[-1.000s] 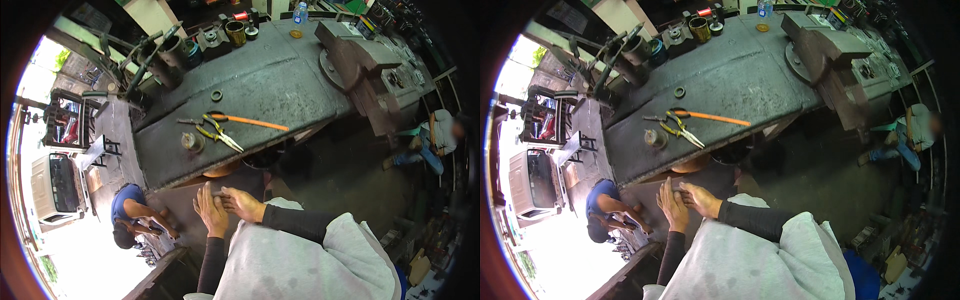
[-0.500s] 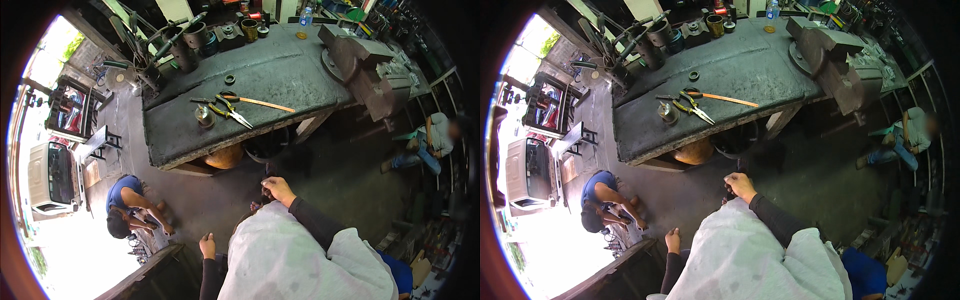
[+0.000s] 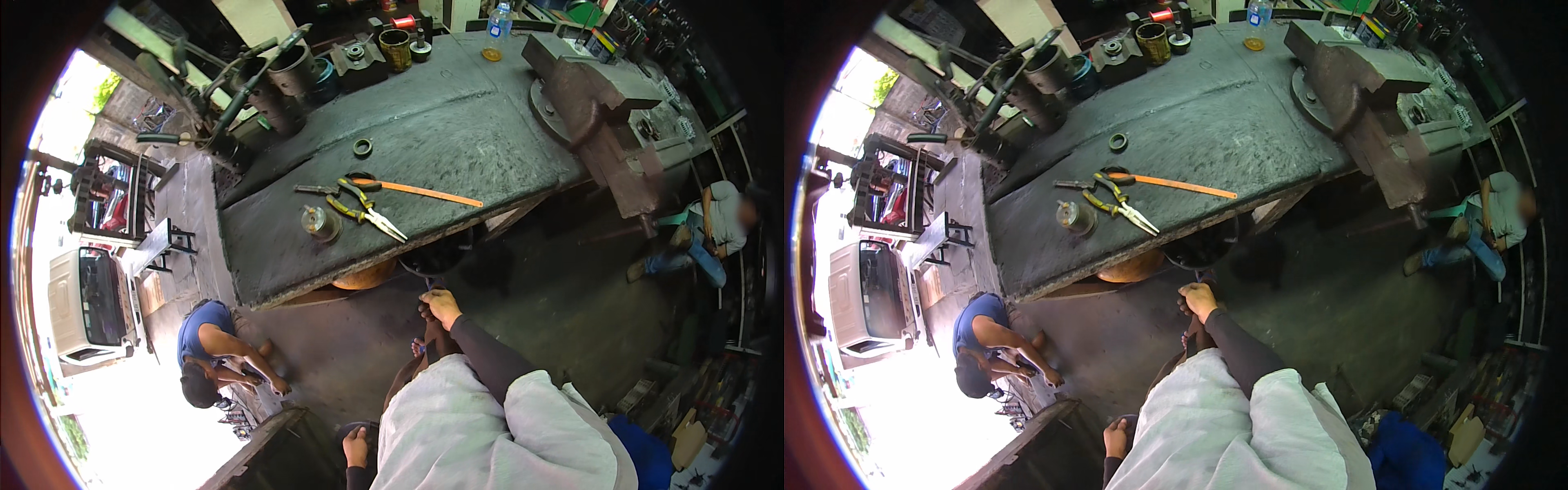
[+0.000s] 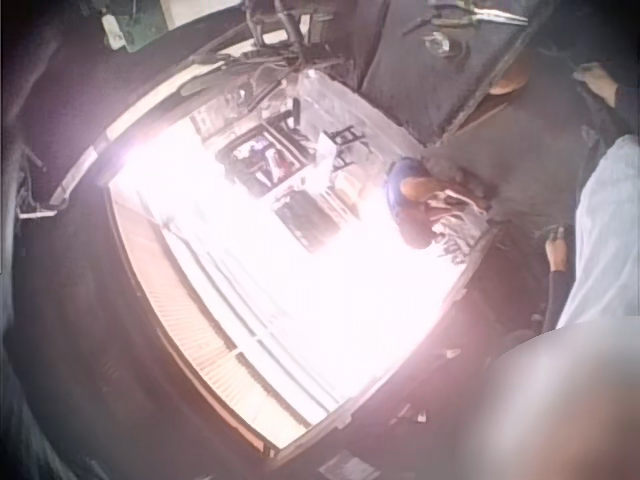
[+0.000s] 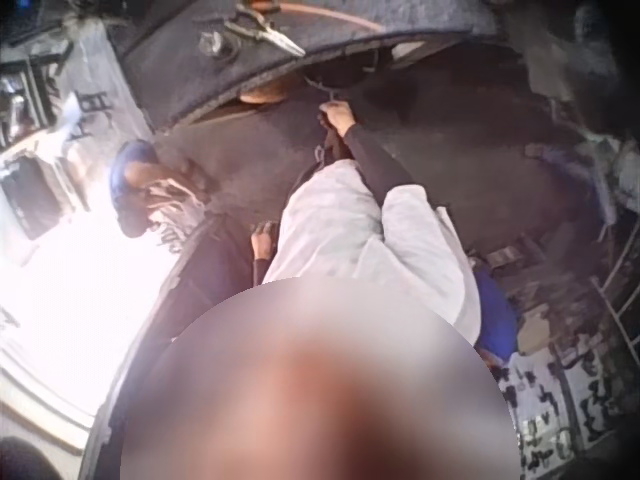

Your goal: The person uses pliers and a hammer to adjust and tap a small cylindrical metal part on a workbench. They repeatedly reposition the part, use the pliers to grip and rotate it, and strike it with the hammer while holding it steady.

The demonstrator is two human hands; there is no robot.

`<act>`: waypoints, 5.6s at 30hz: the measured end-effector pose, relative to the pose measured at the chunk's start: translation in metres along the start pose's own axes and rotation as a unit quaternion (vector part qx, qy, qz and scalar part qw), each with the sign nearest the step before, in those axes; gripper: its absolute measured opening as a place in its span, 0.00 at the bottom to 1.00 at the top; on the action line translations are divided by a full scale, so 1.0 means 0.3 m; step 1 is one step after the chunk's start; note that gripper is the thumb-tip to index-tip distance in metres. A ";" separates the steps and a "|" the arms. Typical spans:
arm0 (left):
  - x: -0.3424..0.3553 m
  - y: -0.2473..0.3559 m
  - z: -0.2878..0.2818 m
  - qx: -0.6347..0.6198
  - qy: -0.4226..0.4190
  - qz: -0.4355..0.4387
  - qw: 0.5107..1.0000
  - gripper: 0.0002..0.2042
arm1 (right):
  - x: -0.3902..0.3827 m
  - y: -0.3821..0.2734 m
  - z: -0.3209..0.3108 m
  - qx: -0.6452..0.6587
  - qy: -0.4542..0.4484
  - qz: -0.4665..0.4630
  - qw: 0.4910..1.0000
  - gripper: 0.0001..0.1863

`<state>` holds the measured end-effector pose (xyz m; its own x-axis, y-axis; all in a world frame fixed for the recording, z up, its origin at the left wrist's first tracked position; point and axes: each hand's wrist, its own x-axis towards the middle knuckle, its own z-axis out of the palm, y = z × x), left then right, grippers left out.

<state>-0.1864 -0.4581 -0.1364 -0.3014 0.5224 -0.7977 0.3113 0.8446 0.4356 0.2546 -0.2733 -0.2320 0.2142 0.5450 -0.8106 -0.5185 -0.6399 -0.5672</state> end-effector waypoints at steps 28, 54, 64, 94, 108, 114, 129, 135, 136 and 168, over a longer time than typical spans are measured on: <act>-0.219 0.969 0.340 0.236 0.028 -0.012 0.971 0.19 | 0.827 0.146 -0.182 0.212 0.101 0.147 0.961 0.11; 0.116 1.700 0.435 0.070 0.072 0.528 0.844 0.36 | -0.506 -0.493 -0.304 0.118 -0.050 0.079 0.989 0.10; 0.171 1.693 0.421 0.073 0.095 0.588 0.800 0.30 | -1.016 -0.624 -0.210 0.185 -0.152 -0.051 0.970 0.40; 0.049 1.689 0.580 -0.049 0.172 0.454 0.873 0.32 | -0.143 -1.220 -0.578 -0.321 -0.058 -0.212 0.921 0.28; 0.088 1.689 0.539 -0.017 0.138 0.457 0.878 0.33 | -0.207 -1.261 -0.484 -0.674 0.193 -0.367 0.611 0.26; 0.098 1.694 0.525 -0.008 0.129 0.468 0.874 0.32 | -0.204 -1.255 -0.483 -0.661 0.202 -0.359 0.627 0.26; 0.097 1.696 0.510 0.051 0.117 0.473 0.872 0.33 | -0.217 -1.250 -0.459 -0.631 0.219 -0.366 0.648 0.24; 0.105 1.703 0.497 0.088 0.136 0.507 0.847 0.33 | -0.215 -1.240 -0.461 -0.615 0.221 -0.382 0.654 0.25; 0.105 1.706 0.495 0.088 0.131 0.500 0.852 0.33 | -0.215 -1.238 -0.461 -0.614 0.222 -0.383 0.654 0.25; -0.385 1.828 0.300 -0.226 -0.144 0.551 0.790 0.43 | -0.193 -1.220 -0.493 -0.592 0.218 -0.393 0.669 0.25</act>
<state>0.1003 -0.0658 0.1570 0.1670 0.9764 0.1371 -0.1315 -0.1158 0.9845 0.5546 -0.1508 0.0011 0.3901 0.9207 -0.0131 0.8597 -0.3693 -0.3529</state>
